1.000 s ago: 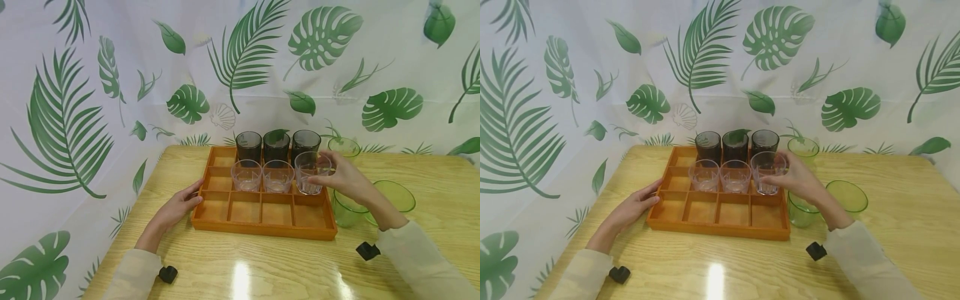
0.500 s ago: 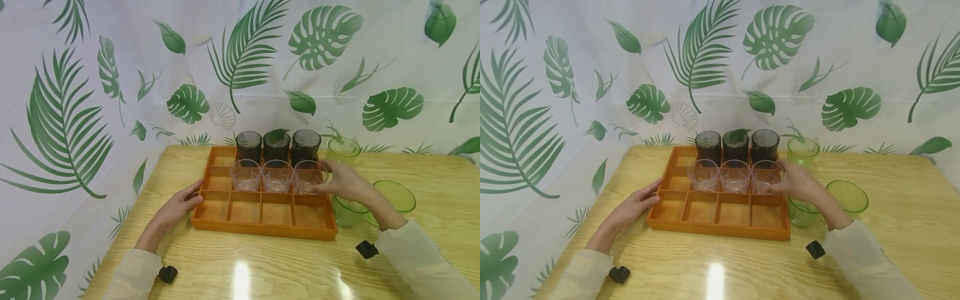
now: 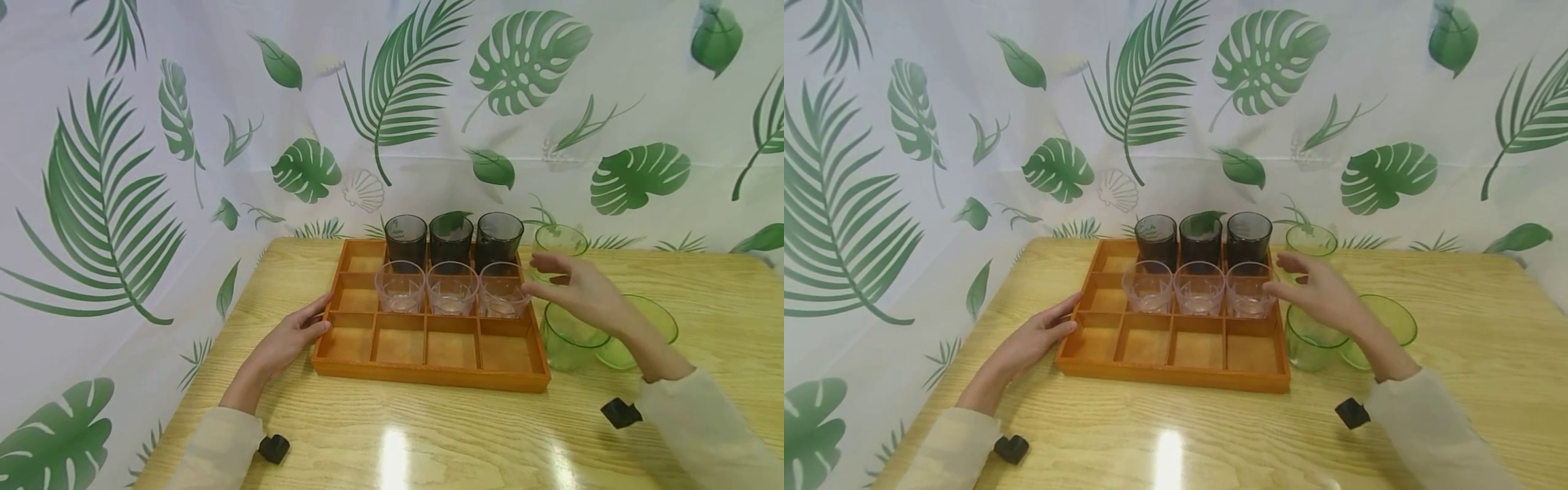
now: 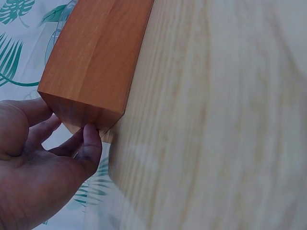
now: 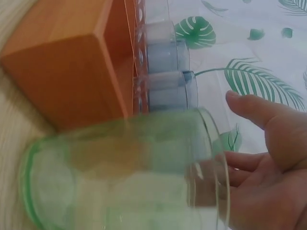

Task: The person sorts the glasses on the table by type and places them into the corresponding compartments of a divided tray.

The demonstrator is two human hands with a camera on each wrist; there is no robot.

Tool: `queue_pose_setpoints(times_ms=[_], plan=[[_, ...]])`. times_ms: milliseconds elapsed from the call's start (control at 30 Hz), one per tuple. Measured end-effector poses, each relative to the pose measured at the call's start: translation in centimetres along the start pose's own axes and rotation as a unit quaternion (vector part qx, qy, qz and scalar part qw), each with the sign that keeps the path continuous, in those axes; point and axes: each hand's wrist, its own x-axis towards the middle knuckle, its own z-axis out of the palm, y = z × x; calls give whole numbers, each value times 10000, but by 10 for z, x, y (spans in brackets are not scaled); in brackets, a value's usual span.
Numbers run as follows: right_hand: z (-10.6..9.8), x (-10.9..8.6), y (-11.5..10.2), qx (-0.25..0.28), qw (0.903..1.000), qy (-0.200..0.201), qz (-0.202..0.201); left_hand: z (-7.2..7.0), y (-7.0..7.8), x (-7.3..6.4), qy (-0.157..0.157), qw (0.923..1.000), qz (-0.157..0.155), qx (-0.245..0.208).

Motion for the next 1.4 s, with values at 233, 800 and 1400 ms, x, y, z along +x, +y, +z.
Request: queue_pose_setpoints(times_ms=[233,800,1400], plan=[[-12,-16,11,450,9984,308,-161,0,1,-1,4,10000,-15,23],[-37,-49,46,677,9913,1117,158,1,2,-1,52,9999,-87,16],[-63,-84,85,1027,9766,1881,173,0,0,0,16,10000,-41,-7]])
